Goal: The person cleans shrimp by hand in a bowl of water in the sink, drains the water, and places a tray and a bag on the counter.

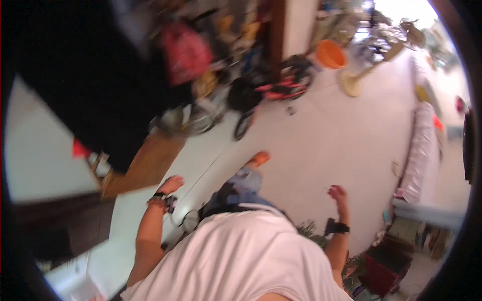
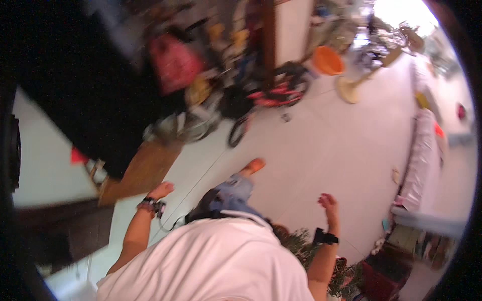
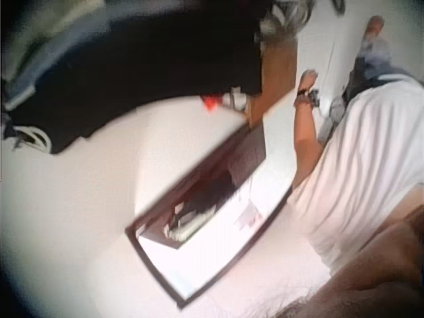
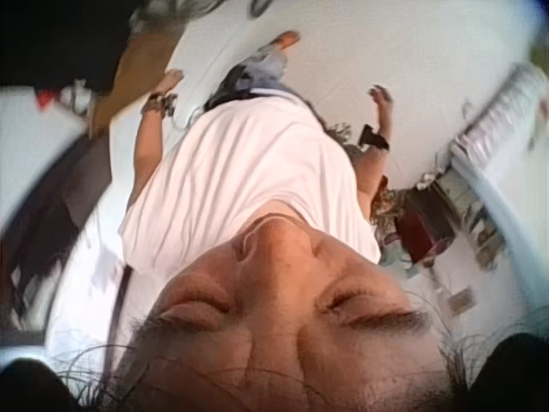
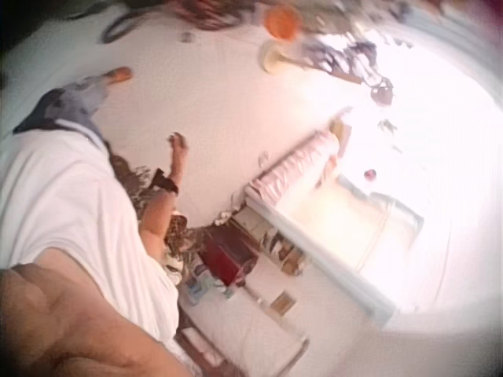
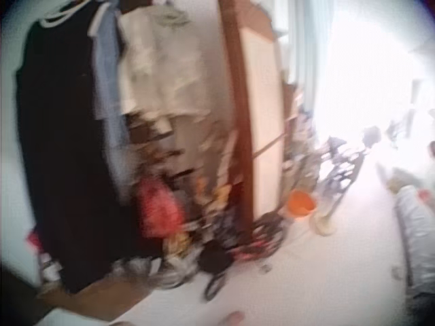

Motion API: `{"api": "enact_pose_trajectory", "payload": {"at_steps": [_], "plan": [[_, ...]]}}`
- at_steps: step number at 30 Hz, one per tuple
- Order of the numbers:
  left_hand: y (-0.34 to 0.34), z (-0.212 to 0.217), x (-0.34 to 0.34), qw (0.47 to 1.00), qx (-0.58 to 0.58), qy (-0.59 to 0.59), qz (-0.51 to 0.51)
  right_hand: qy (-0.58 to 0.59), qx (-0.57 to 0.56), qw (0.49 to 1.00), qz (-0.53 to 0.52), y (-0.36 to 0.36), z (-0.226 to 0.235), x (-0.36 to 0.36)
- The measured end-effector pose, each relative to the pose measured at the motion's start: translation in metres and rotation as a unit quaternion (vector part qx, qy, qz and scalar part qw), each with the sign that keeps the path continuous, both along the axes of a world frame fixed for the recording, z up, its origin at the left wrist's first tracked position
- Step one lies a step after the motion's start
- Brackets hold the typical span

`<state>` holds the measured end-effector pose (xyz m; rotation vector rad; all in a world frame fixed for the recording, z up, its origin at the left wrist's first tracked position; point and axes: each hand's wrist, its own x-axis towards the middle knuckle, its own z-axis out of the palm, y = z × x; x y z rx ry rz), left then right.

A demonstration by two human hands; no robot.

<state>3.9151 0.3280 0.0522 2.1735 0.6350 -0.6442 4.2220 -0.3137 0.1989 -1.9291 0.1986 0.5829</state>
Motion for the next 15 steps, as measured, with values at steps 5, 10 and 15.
{"api": "enact_pose_trajectory", "payload": {"at_steps": [5, 10, 15], "plan": [[-0.044, -0.078, 0.244, 0.988, -0.004, 0.024, -0.155, -0.015, -0.128, 0.987, -0.101, -0.096, -0.038, 0.008], [-0.171, 0.005, 0.480, 0.959, -0.007, -0.052, -0.278, 0.124, -0.441, 0.823, 0.336, -0.158, -0.140, -0.081], [-0.366, 0.063, 0.672, 0.879, -0.115, -0.163, -0.432, 0.282, -0.301, 0.910, 0.037, -0.151, -0.132, -0.143]]}}
